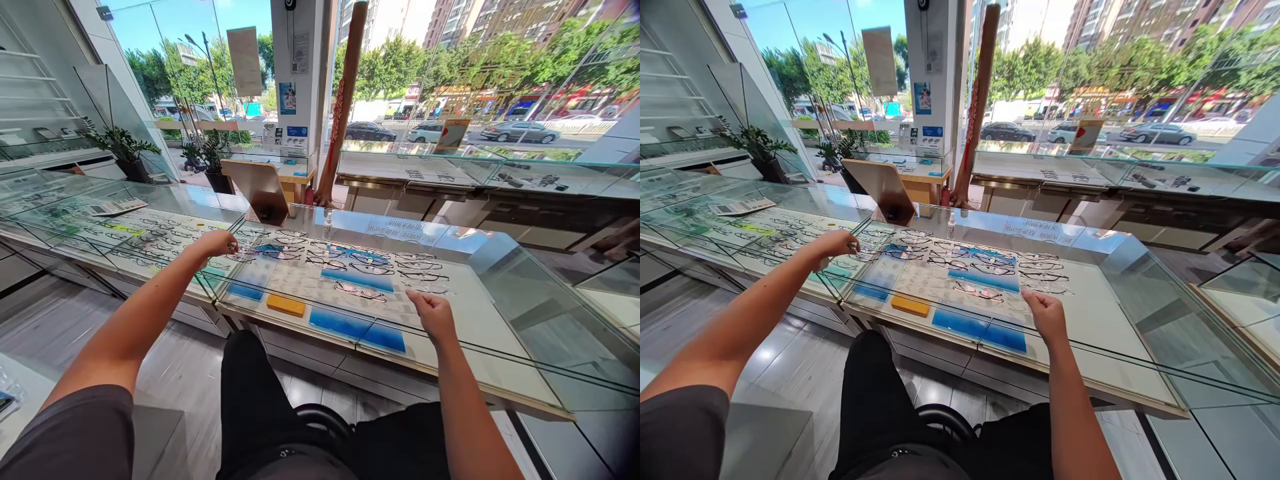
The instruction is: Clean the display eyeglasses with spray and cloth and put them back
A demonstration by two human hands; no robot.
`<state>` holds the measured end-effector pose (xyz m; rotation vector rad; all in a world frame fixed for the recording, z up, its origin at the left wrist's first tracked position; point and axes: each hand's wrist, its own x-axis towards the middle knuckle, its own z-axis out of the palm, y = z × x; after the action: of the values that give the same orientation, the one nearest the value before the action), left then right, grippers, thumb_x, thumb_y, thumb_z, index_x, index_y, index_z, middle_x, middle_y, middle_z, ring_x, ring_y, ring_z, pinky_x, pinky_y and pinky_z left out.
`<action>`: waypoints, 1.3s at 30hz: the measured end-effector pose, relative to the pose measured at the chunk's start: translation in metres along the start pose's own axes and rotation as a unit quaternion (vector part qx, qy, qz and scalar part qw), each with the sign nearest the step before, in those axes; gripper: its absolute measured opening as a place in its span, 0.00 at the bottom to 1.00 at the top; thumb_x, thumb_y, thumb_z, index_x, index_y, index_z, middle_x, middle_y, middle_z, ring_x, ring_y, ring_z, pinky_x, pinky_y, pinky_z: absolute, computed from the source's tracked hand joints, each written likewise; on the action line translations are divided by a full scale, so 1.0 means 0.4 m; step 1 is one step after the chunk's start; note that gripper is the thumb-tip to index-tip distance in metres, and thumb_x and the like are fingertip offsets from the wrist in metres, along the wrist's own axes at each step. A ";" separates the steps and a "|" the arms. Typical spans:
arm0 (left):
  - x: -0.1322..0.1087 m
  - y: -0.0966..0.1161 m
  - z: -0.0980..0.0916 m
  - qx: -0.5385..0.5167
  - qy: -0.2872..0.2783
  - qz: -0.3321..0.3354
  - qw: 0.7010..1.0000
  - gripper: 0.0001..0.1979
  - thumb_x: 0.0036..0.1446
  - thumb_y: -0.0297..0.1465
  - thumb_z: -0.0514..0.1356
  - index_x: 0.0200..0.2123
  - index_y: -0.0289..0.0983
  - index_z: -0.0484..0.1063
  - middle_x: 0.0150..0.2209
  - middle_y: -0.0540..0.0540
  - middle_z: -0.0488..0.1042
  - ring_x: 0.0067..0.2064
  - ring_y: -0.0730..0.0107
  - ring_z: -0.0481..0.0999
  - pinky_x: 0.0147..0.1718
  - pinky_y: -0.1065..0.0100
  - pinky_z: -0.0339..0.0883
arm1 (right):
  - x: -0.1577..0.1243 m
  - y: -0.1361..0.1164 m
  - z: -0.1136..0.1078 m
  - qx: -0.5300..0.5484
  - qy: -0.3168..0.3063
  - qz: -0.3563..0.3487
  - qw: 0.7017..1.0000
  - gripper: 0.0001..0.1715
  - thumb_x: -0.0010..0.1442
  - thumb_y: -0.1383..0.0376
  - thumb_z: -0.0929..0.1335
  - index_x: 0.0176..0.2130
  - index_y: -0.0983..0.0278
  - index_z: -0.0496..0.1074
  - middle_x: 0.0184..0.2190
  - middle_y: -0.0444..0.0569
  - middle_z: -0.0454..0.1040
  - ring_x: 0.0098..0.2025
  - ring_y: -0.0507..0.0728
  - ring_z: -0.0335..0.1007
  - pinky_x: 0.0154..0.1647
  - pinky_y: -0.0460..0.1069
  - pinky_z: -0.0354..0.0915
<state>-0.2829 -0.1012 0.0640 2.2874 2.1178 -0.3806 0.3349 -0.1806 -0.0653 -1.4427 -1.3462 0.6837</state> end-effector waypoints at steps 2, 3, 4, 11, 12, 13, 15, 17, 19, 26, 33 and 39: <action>0.010 -0.004 -0.014 0.006 0.007 -0.001 1.000 0.17 0.58 0.40 0.65 0.48 0.45 0.88 0.46 0.41 0.88 0.48 0.49 0.84 0.43 0.64 0.69 | 0.000 -0.002 0.000 -0.001 0.001 0.002 1.000 0.35 0.60 0.45 0.73 0.18 0.58 0.55 0.17 0.38 0.49 0.23 0.50 0.44 0.25 0.51 0.46; 0.017 -0.004 -0.019 0.009 0.011 -0.003 1.000 0.18 0.58 0.40 0.65 0.48 0.45 0.88 0.47 0.40 0.88 0.48 0.48 0.84 0.44 0.64 0.69 | -0.001 -0.003 -0.001 -0.001 0.002 0.004 1.000 0.35 0.60 0.44 0.73 0.18 0.58 0.55 0.17 0.38 0.50 0.23 0.50 0.44 0.25 0.51 0.46; 0.025 -0.002 -0.022 0.012 0.014 -0.005 1.000 0.18 0.58 0.40 0.65 0.49 0.44 0.88 0.48 0.39 0.87 0.49 0.48 0.84 0.44 0.64 0.70 | -0.001 -0.004 -0.001 -0.001 0.005 0.005 1.000 0.35 0.59 0.44 0.73 0.18 0.58 0.55 0.17 0.38 0.50 0.23 0.50 0.44 0.25 0.51 0.47; 0.089 0.035 -0.006 0.029 0.005 0.002 1.000 0.18 0.55 0.38 0.67 0.48 0.44 0.88 0.47 0.39 0.87 0.49 0.49 0.83 0.46 0.63 0.71 | -0.006 -0.009 -0.002 0.005 0.011 -0.004 1.000 0.34 0.59 0.45 0.73 0.18 0.58 0.56 0.17 0.38 0.51 0.23 0.50 0.46 0.25 0.51 0.49; 0.094 0.041 -0.003 0.030 0.003 0.004 1.000 0.18 0.55 0.38 0.67 0.47 0.44 0.88 0.47 0.38 0.88 0.48 0.48 0.83 0.46 0.63 0.71 | -0.006 -0.008 -0.002 0.005 0.011 -0.003 1.000 0.34 0.59 0.45 0.73 0.18 0.58 0.56 0.17 0.39 0.51 0.23 0.50 0.46 0.25 0.51 0.49; 0.097 0.046 0.000 0.032 0.002 0.006 0.999 0.17 0.54 0.38 0.67 0.46 0.44 0.89 0.46 0.38 0.88 0.48 0.48 0.84 0.47 0.62 0.71 | -0.006 -0.008 -0.002 0.004 0.012 -0.001 1.000 0.34 0.59 0.45 0.73 0.18 0.58 0.56 0.17 0.39 0.51 0.23 0.50 0.46 0.26 0.51 0.49; 0.098 0.056 0.000 0.035 0.004 0.008 0.999 0.16 0.54 0.38 0.67 0.45 0.43 0.89 0.45 0.37 0.88 0.48 0.48 0.84 0.47 0.62 0.71 | -0.006 -0.007 -0.001 0.001 0.014 0.001 1.000 0.34 0.59 0.44 0.73 0.18 0.58 0.56 0.17 0.39 0.51 0.23 0.50 0.46 0.25 0.51 0.48; 0.093 0.062 -0.008 0.038 0.011 0.009 0.999 0.16 0.54 0.38 0.67 0.44 0.42 0.89 0.44 0.35 0.87 0.48 0.47 0.84 0.47 0.61 0.71 | -0.006 -0.006 0.000 0.000 0.014 -0.001 1.000 0.34 0.60 0.44 0.72 0.18 0.58 0.56 0.17 0.39 0.51 0.23 0.51 0.45 0.25 0.51 0.48; 0.083 0.063 -0.028 0.038 0.019 0.009 0.999 0.15 0.54 0.38 0.67 0.42 0.41 0.89 0.42 0.34 0.87 0.46 0.46 0.84 0.45 0.60 0.71 | -0.008 -0.008 0.002 0.000 0.014 -0.004 1.000 0.34 0.60 0.44 0.72 0.18 0.57 0.56 0.18 0.39 0.50 0.23 0.51 0.45 0.25 0.51 0.48; 0.020 0.052 -0.180 0.008 0.075 0.038 0.996 0.12 0.55 0.39 0.67 0.38 0.43 0.88 0.39 0.38 0.87 0.42 0.48 0.84 0.42 0.61 0.69 | -0.005 -0.006 0.009 -0.001 0.004 -0.014 1.000 0.35 0.59 0.41 0.72 0.20 0.58 0.55 0.20 0.39 0.48 0.25 0.51 0.46 0.27 0.50 0.49; -0.045 0.205 -0.326 -0.330 0.255 0.210 0.884 0.19 0.56 0.48 0.70 0.37 0.38 0.84 0.37 0.43 0.85 0.40 0.59 0.81 0.41 0.64 0.70 | -0.019 0.001 0.008 0.035 0.010 -0.017 0.999 0.35 0.61 0.42 0.71 0.19 0.57 0.55 0.18 0.38 0.49 0.24 0.51 0.45 0.27 0.51 0.50; 0.016 0.474 -0.318 -0.633 0.276 0.271 0.671 0.23 0.50 0.49 0.76 0.31 0.36 0.74 0.35 0.43 0.83 0.30 0.71 0.74 0.30 0.69 0.67 | 0.035 -0.099 0.047 0.079 -0.006 -0.105 0.991 0.35 0.65 0.45 0.68 0.18 0.57 0.52 0.16 0.39 0.48 0.22 0.51 0.42 0.26 0.51 0.50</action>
<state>-0.0739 -0.0913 0.1556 1.8616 0.8775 1.4461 0.3059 -0.1671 -0.0321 -1.1531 -1.3974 0.6464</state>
